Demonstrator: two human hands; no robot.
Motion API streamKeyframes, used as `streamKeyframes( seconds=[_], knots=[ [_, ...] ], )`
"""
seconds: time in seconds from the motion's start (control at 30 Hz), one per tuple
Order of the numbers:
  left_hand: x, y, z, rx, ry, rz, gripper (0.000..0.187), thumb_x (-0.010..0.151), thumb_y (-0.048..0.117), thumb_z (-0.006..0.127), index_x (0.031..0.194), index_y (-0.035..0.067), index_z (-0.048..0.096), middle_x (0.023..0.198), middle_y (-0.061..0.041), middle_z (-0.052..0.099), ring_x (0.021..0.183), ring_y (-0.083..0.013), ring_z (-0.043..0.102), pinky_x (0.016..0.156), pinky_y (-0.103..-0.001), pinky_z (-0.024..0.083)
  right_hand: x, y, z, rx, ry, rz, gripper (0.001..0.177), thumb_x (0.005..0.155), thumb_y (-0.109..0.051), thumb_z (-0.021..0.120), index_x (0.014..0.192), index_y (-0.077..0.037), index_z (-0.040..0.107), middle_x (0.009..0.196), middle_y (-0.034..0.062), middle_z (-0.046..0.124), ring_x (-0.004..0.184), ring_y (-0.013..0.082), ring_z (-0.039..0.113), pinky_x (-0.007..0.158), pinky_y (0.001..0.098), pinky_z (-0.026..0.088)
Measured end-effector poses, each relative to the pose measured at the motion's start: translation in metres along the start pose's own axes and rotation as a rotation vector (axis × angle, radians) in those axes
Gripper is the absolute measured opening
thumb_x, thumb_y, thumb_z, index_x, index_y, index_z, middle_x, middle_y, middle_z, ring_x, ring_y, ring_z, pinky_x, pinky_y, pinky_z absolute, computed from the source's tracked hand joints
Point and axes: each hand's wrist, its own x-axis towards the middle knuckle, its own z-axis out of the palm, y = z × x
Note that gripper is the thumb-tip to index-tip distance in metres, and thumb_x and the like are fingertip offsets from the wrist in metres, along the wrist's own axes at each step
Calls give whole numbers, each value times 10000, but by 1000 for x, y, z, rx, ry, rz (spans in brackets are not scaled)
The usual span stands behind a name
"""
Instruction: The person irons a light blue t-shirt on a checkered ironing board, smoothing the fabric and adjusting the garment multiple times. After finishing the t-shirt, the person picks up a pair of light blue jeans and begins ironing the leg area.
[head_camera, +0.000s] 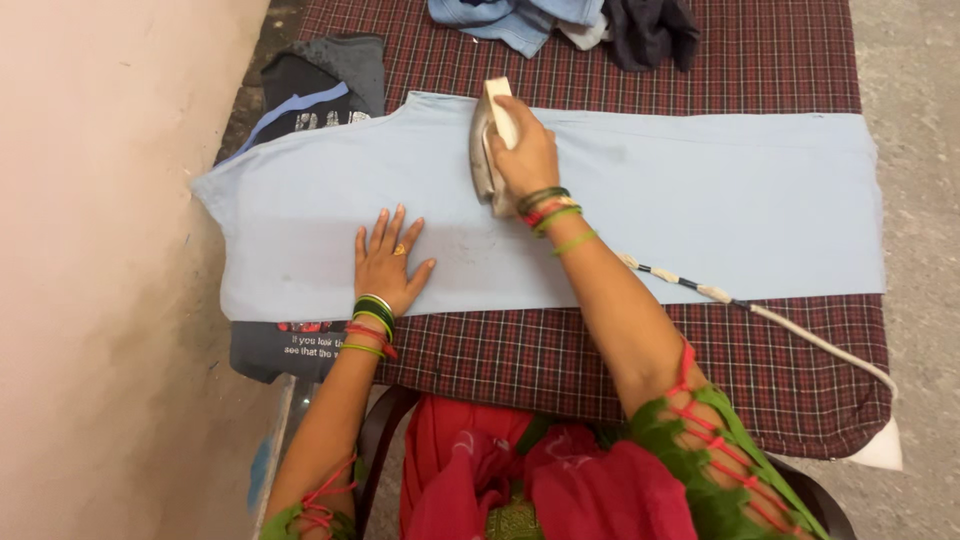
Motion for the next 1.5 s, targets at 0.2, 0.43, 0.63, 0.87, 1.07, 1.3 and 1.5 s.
streamKeyframes(
  seconds=[0.2,0.43,0.63,0.87,1.07,1.3,1.5],
  knots=[
    [18,5,4,37,-38,4,704,933,541,575,1554,243,433,1685,-107,247,1552,-324,177,1212,-619,85,-107,-7,-94,-67,-152,-80,451,888,-160,676,1329,-71,657,1284,207,704,1210,359,682,1052,391,518],
    [116,32,30,-40,-53,110,698,964,547,544,1576,237,417,1692,-110,234,1559,-311,166,1227,-595,89,-129,-11,-145,-46,-173,106,502,828,-64,672,1329,-98,679,1280,159,726,1109,264,741,981,346,565],
    [167,40,32,-15,-95,-7,705,962,597,499,1572,252,420,1704,-55,238,1572,-279,151,1244,-576,85,-43,51,-130,74,-47,-80,485,865,-4,661,1348,-34,682,1355,196,685,1196,254,693,989,336,560],
    [188,34,33,7,-107,-63,729,955,614,491,1583,256,395,1700,-28,217,1566,-264,140,1246,-548,86,20,57,-122,200,-4,106,488,834,14,629,1317,-41,670,1288,166,699,743,172,716,658,287,606],
    [186,31,36,10,-97,-50,712,978,590,487,1592,242,392,1708,-31,210,1567,-268,145,1250,-548,96,-61,55,-177,142,-134,56,471,904,-8,645,1373,-39,642,1210,144,729,728,116,678,669,268,579],
    [184,34,36,6,-92,-61,708,975,565,506,1587,224,404,1701,-40,227,1561,-278,165,1245,-556,99,-117,101,-269,-152,33,-38,512,864,31,713,1372,-16,670,1324,185,702,1087,206,711,943,304,581],
    [184,36,35,10,-64,-57,692,972,541,525,1575,217,428,1689,-53,265,1555,-285,192,1237,-564,116,-42,177,-322,-165,287,29,526,890,69,656,1409,-11,698,1106,184,756,930,189,722,845,304,589]
  ],
)
